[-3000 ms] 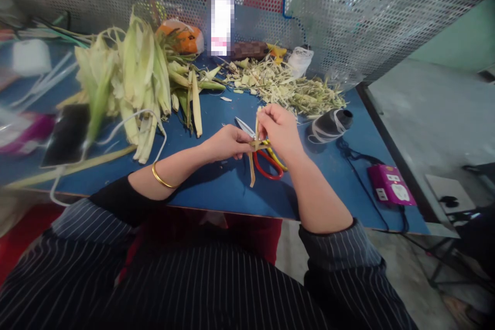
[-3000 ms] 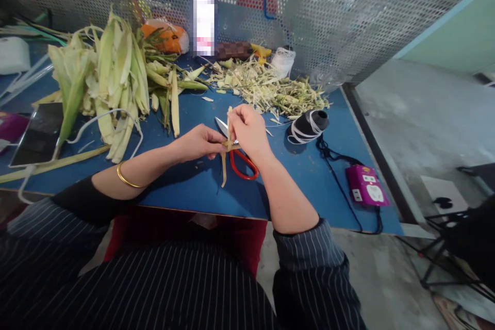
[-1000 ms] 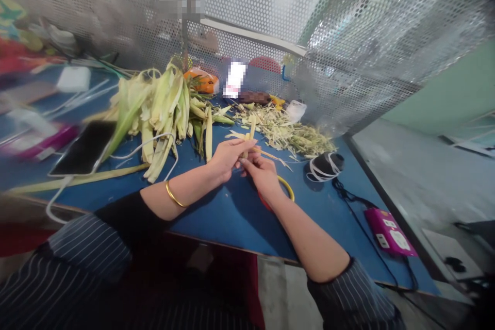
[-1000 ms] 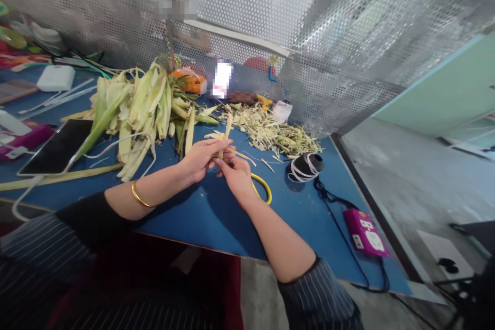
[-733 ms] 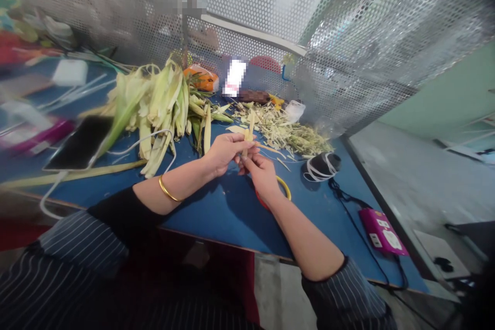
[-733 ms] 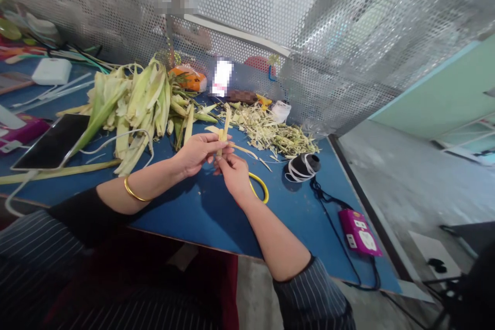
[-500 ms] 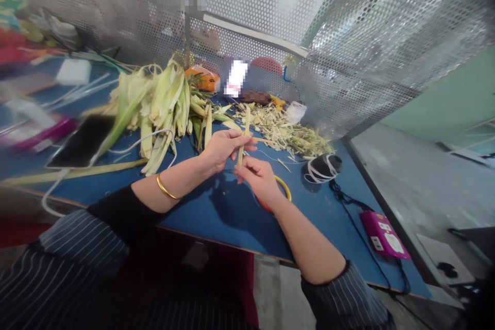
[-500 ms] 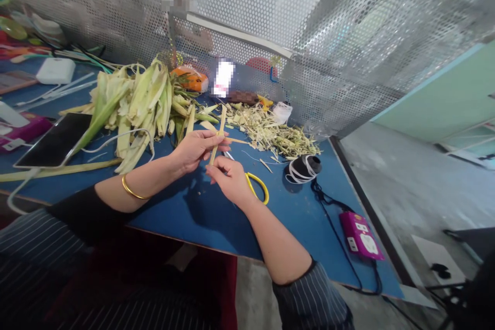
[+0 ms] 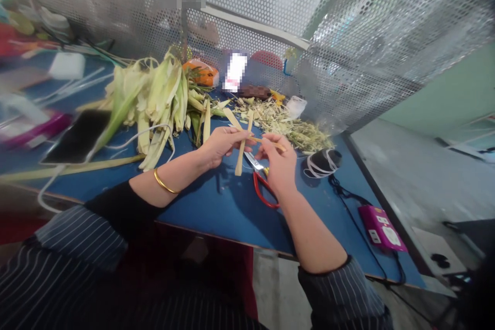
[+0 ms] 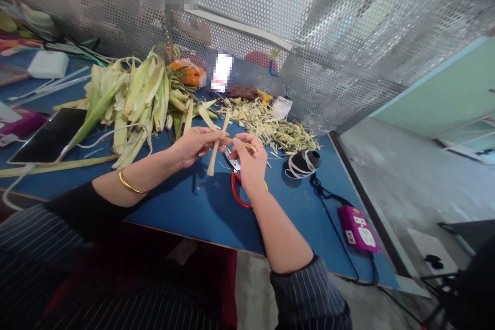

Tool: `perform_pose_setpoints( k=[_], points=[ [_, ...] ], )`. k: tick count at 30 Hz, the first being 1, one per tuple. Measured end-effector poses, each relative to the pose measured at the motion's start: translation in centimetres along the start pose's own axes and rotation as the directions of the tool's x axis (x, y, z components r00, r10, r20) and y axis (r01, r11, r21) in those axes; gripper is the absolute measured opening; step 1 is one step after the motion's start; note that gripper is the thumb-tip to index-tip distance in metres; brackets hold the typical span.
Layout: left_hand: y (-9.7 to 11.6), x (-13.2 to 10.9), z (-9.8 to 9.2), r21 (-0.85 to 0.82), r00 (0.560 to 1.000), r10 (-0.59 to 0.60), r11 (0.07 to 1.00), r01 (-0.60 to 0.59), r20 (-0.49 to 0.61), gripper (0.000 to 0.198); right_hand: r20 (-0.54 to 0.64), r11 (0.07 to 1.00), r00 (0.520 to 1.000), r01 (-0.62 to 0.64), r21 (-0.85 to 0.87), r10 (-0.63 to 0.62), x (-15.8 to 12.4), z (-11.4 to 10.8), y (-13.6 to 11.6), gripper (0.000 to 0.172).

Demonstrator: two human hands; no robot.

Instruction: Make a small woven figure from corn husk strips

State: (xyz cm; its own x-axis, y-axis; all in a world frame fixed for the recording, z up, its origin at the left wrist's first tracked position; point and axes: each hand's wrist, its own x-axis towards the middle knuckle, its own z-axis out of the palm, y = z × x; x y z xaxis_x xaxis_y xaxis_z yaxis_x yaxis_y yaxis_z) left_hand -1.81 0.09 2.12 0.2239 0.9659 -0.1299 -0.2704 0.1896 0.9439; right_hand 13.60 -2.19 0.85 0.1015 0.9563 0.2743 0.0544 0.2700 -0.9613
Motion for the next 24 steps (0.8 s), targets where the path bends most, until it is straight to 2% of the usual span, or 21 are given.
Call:
perform_pose_setpoints(
  k=[3, 9, 13, 15, 17, 20, 22, 24],
  points=[
    [-0.5, 0.1, 0.0, -0.017, 0.999, -0.048, 0.999, 0.048, -0.001, 0.034, -0.007, 1.0, 1.0, 0.011, -0.022, -0.011, 0.0, -0.1, -0.1, 0.018],
    [-1.2, 0.3, 0.4, 0.106, 0.989, 0.104, 0.99, -0.093, -0.103, 0.011, 0.023, 0.997, 0.999, -0.046, -0.063, 0.047, -0.1, 0.1, 1.2, 0.013],
    [-1.2, 0.6, 0.3, 0.111, 0.98, 0.148, 0.985, -0.134, -0.131, 0.009, 0.003, 0.995, 0.998, -0.059, -0.08, 0.06, -0.1, 0.0, 1.3, 0.011],
    [-1.2, 0.8, 0.1, 0.092, 0.981, 0.141, 0.987, -0.129, -0.131, 0.011, 0.034, 0.994, 0.998, -0.053, -0.1, 0.056, -0.2, -0.1, 0.8, 0.01],
    [-1.3, 1.0, -0.3, 0.097, 0.987, 0.122, 0.989, -0.112, -0.105, 0.013, 0.098, 0.983, 0.995, 0.027, -0.182, -0.009, -0.2, -0.4, 0.1, 0.011],
    [-1.0, 0.9, -0.7, 0.248, 0.992, 0.114, 0.964, -0.097, -0.053, 0.016, 0.141, 0.894, 0.964, 0.262, -0.363, -0.225, 0.0, -1.2, -1.0, 0.018],
    [-0.7, 0.6, -0.7, 0.355, 0.99, 0.132, 0.925, -0.139, 0.045, 0.012, 0.146, 0.818, 0.934, 0.356, -0.452, -0.326, 0.4, -1.6, -1.4, 0.019],
    [-0.6, 0.2, -0.5, 0.436, 0.98, 0.128, 0.881, -0.183, 0.153, 0.013, 0.19, 0.757, 0.918, 0.395, -0.52, -0.348, 0.8, -1.9, -1.1, 0.019]
  ],
)
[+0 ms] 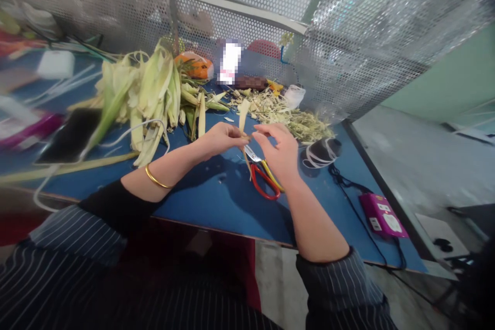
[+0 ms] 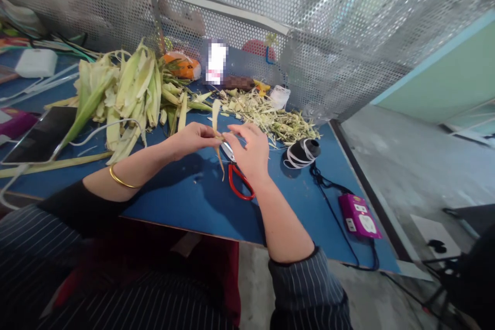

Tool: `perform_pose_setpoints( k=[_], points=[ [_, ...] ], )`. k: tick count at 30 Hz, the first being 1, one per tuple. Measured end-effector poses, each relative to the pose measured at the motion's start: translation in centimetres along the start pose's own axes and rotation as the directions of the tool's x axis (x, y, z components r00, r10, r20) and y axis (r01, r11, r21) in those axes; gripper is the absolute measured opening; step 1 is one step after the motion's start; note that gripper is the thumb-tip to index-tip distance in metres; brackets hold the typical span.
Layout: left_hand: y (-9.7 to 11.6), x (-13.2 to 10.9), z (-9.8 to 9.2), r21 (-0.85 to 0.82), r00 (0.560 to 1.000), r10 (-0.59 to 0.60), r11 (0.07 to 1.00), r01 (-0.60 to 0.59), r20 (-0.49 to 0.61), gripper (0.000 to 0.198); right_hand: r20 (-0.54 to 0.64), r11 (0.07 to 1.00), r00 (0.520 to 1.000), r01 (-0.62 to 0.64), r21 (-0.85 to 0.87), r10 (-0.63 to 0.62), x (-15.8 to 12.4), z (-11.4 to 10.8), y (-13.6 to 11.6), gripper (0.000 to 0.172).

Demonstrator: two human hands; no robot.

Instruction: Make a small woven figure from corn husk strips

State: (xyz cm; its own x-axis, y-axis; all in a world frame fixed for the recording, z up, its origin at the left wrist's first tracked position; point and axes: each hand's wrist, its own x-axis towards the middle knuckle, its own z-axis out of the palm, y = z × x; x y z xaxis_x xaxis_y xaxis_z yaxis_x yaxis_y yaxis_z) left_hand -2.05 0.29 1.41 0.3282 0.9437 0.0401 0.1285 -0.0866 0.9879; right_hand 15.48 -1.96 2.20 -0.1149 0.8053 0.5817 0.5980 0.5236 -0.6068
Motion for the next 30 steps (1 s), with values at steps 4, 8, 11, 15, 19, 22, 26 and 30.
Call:
perform_pose_setpoints(
  k=[4, 8, 11, 15, 19, 22, 26, 30],
  points=[
    [0.2, -0.5, 0.9, 0.21, 0.998, -0.05, 0.977, 0.039, 0.048, 0.028, 0.103, 0.99, 0.993, 0.075, -0.117, -0.063, 0.0, 1.0, 1.1, 0.012],
    [0.0, -0.7, 1.6, 0.224, 0.993, -0.031, 0.975, 0.005, 0.11, 0.028, 0.054, 0.998, 0.998, 0.022, -0.052, -0.019, -0.3, 1.9, 1.5, 0.025],
    [-0.3, -0.8, 1.6, 0.198, 0.984, 0.007, 0.979, -0.043, 0.181, 0.026, -0.027, 1.0, 1.0, -0.013, -0.015, 0.012, -0.6, 2.2, 1.3, 0.028],
    [-0.5, -1.0, 1.7, 0.188, 0.976, -0.016, 0.982, -0.025, 0.216, 0.026, -0.039, 0.999, 0.999, -0.03, -0.036, 0.029, -0.8, 2.2, 1.3, 0.029],
    [-0.5, -0.8, 1.8, -0.006, 0.987, -0.1, 0.995, 0.102, 0.123, 0.016, -0.069, 0.997, 0.995, -0.073, 0.012, 0.073, -0.2, 1.7, 2.4, 0.019],
    [-0.7, -0.3, 1.6, -0.17, 0.987, -0.153, 0.973, 0.159, 0.048, 0.029, -0.244, 0.951, 0.929, -0.232, 0.203, 0.279, 0.5, 1.5, 3.4, 0.022],
    [-0.9, 0.0, 1.3, -0.295, 0.981, -0.193, 0.936, 0.192, 0.028, 0.042, 0.11, 0.689, 0.819, -0.538, 0.486, 0.563, 0.6, 1.8, 3.4, 0.032],
    [-0.7, -0.3, 1.3, -0.251, 0.978, -0.2, 0.945, 0.208, 0.057, 0.029, 0.301, 0.634, 0.836, -0.545, 0.549, 0.459, 0.0, 2.2, 2.4, 0.031]
  ],
)
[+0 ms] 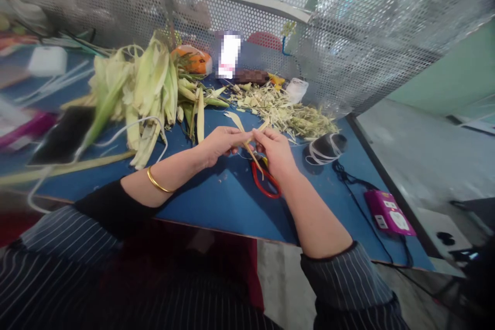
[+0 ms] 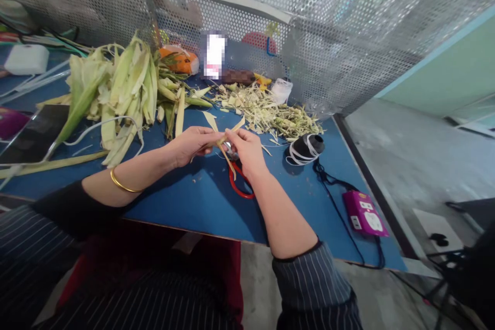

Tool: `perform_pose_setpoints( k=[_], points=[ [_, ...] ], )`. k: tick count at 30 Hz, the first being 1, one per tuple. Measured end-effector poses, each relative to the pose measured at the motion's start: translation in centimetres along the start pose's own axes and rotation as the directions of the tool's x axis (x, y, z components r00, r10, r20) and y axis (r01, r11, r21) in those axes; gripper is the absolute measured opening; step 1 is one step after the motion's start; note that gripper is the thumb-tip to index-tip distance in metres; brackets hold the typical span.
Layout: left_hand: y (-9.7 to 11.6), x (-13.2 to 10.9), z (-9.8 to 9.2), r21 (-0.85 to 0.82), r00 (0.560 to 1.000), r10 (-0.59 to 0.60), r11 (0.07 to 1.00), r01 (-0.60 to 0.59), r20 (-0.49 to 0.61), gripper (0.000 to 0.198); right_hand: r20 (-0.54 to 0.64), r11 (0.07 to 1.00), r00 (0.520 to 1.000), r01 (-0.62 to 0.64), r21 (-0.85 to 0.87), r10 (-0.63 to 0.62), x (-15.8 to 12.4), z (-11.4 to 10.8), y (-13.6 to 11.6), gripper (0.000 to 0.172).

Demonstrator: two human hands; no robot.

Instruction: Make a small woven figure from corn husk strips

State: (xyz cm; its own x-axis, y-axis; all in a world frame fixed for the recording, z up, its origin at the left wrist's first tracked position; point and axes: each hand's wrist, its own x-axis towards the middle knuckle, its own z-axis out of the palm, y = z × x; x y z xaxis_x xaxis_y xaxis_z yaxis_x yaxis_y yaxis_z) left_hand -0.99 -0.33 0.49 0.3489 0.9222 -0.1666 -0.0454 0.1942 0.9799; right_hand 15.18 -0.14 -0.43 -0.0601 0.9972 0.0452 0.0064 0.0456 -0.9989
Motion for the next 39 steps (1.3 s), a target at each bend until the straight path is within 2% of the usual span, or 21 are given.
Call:
perform_pose_setpoints(
  k=[4, 9, 13, 17, 19, 21, 24, 25, 27, 28, 29, 34, 37, 39],
  points=[
    [0.4, -0.5, 0.6, 0.092, 0.999, -0.01, 0.996, 0.012, -0.032, 0.021, -0.08, 0.996, 0.993, 0.084, 0.026, -0.082, -0.4, 0.5, 0.1, 0.021],
    [0.6, -0.7, 0.9, 0.124, 1.0, 0.025, 0.992, -0.024, -0.006, 0.013, -0.207, 0.992, 0.97, 0.129, -0.008, -0.128, -0.1, 0.3, 0.2, 0.021],
    [0.2, -0.3, 0.6, 0.087, 0.998, 0.051, 0.995, -0.046, -0.047, 0.018, -0.139, 0.983, 0.974, 0.17, -0.075, -0.179, 0.5, -0.1, 0.0, 0.021],
    [0.6, 0.1, -0.1, -0.103, 0.992, 0.023, 0.994, -0.035, -0.122, 0.029, -0.126, 0.995, 0.989, 0.076, -0.059, -0.083, 0.9, -0.6, 0.4, 0.016],
    [1.0, 0.1, -0.3, -0.186, 0.987, 0.005, 0.982, -0.035, -0.159, 0.025, -0.054, 0.988, 0.996, 0.065, -0.137, -0.073, 0.8, -0.7, 0.6, 0.018],
    [1.3, 0.0, -0.4, -0.22, 0.981, 0.005, 0.974, -0.048, -0.194, 0.015, 0.052, 0.954, 0.987, 0.158, -0.255, -0.149, 0.4, -0.6, 0.5, 0.027],
    [1.3, -0.1, -0.3, -0.214, 0.978, 0.034, 0.974, -0.079, -0.205, 0.009, 0.13, 0.856, 0.935, 0.354, -0.378, -0.329, -0.4, -0.3, -0.1, 0.042],
    [1.2, -0.1, -0.2, -0.21, 0.979, 0.039, 0.974, -0.082, -0.199, 0.01, 0.132, 0.823, 0.913, 0.406, -0.396, -0.387, -0.6, -0.2, -0.4, 0.037],
    [1.0, 0.0, -0.2, -0.216, 0.981, 0.019, 0.974, -0.061, -0.191, 0.01, 0.135, 0.768, 0.869, 0.486, -0.417, -0.477, -1.1, 0.0, -0.9, 0.014],
    [1.0, 0.0, -0.1, -0.228, 0.982, 0.003, 0.973, -0.047, -0.191, 0.009, 0.139, 0.748, 0.853, 0.51, -0.425, -0.503, -1.3, 0.1, -1.0, 0.01],
    [0.9, 0.0, -0.1, -0.245, 0.981, -0.014, 0.969, -0.034, -0.192, 0.006, 0.138, 0.734, 0.843, 0.524, -0.433, -0.521, -1.5, 0.2, -1.1, 0.015],
    [1.0, 0.2, -0.1, -0.304, 0.974, -0.053, 0.952, -0.017, -0.22, 0.001, 0.079, 0.709, 0.839, 0.501, -0.497, -0.538, -2.3, 0.7, -1.3, 0.019],
    [0.9, 0.3, -0.2, -0.3, 0.965, -0.04, 0.953, -0.04, -0.258, 0.004, 0.024, 0.756, 0.872, 0.437, -0.487, -0.489, -2.0, 0.6, -1.0, 0.019],
    [0.8, 0.4, -0.3, -0.302, 0.972, -0.014, 0.952, -0.059, -0.235, 0.009, -0.028, 0.79, 0.896, 0.377, -0.483, -0.444, -1.3, 0.3, -0.6, 0.019]
  ],
)
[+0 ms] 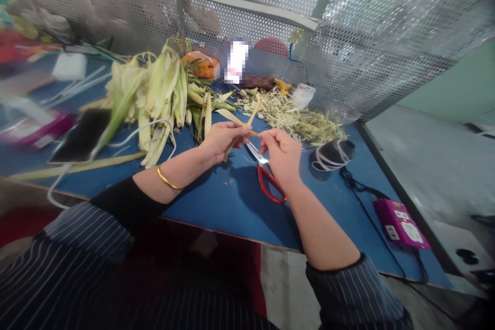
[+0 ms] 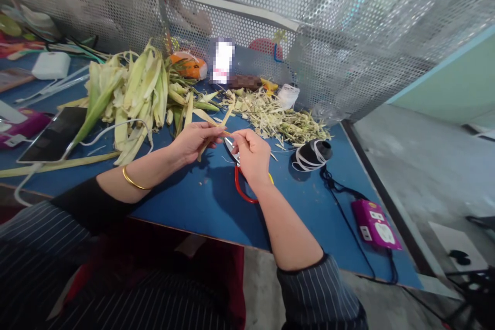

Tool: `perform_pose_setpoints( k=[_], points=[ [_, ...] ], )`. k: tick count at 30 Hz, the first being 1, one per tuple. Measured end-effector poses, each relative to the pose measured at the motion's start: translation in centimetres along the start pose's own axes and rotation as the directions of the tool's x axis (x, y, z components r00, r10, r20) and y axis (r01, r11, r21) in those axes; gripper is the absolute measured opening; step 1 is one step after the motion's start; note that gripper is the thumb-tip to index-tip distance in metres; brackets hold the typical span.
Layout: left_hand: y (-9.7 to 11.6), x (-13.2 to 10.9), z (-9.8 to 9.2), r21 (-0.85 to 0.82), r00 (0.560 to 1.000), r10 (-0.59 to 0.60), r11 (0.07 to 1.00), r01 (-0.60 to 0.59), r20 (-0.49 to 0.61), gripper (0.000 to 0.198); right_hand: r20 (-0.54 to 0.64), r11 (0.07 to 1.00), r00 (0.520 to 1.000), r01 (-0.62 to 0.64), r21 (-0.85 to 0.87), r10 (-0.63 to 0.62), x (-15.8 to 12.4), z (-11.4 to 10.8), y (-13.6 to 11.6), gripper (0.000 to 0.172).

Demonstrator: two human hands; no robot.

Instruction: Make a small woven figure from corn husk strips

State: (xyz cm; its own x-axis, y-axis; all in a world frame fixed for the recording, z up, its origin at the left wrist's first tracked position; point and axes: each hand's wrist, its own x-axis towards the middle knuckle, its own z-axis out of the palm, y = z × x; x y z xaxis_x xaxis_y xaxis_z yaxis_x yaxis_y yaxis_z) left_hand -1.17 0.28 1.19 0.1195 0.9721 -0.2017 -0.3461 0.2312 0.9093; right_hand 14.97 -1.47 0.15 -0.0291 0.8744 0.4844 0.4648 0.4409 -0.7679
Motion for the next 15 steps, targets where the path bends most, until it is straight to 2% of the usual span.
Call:
perform_pose_setpoints(
  k=[2, 5, 7, 10, 13, 15],
  points=[
    [0.0, 0.1, -0.1, -0.02, 0.998, 0.013, 1.0, -0.011, 0.065, 0.016, -0.074, 0.998, 0.997, -0.013, -0.069, 0.008, 0.5, -0.1, 0.6, 0.017],
    [0.0, -0.1, 0.0, -0.057, 0.993, 0.064, 0.997, -0.059, 0.1, 0.019, -0.201, 0.97, 0.973, 0.063, -0.236, -0.113, 0.6, -0.5, 0.5, 0.015],
    [0.0, -0.2, 0.2, -0.057, 0.991, 0.098, 0.994, -0.093, 0.091, 0.019, -0.211, 0.943, 0.959, 0.121, -0.309, -0.192, 0.3, -0.6, -0.1, 0.017],
    [-0.1, -0.5, 0.6, -0.054, 0.989, 0.12, 0.992, -0.116, 0.083, 0.018, -0.068, 0.926, 0.977, 0.166, -0.339, -0.2, -0.3, -0.2, -0.7, 0.022],
    [-0.3, -0.6, 0.8, -0.059, 0.992, 0.106, 0.993, -0.103, 0.062, 0.016, 0.092, 0.953, 0.991, 0.122, -0.276, -0.1, -0.7, 0.7, -0.4, 0.024],
    [-0.6, -0.5, 0.8, -0.047, 0.993, 0.09, 0.995, -0.087, 0.07, 0.015, 0.134, 0.97, 0.989, 0.089, -0.228, -0.059, -0.7, 1.2, 0.0, 0.025]
  ],
)
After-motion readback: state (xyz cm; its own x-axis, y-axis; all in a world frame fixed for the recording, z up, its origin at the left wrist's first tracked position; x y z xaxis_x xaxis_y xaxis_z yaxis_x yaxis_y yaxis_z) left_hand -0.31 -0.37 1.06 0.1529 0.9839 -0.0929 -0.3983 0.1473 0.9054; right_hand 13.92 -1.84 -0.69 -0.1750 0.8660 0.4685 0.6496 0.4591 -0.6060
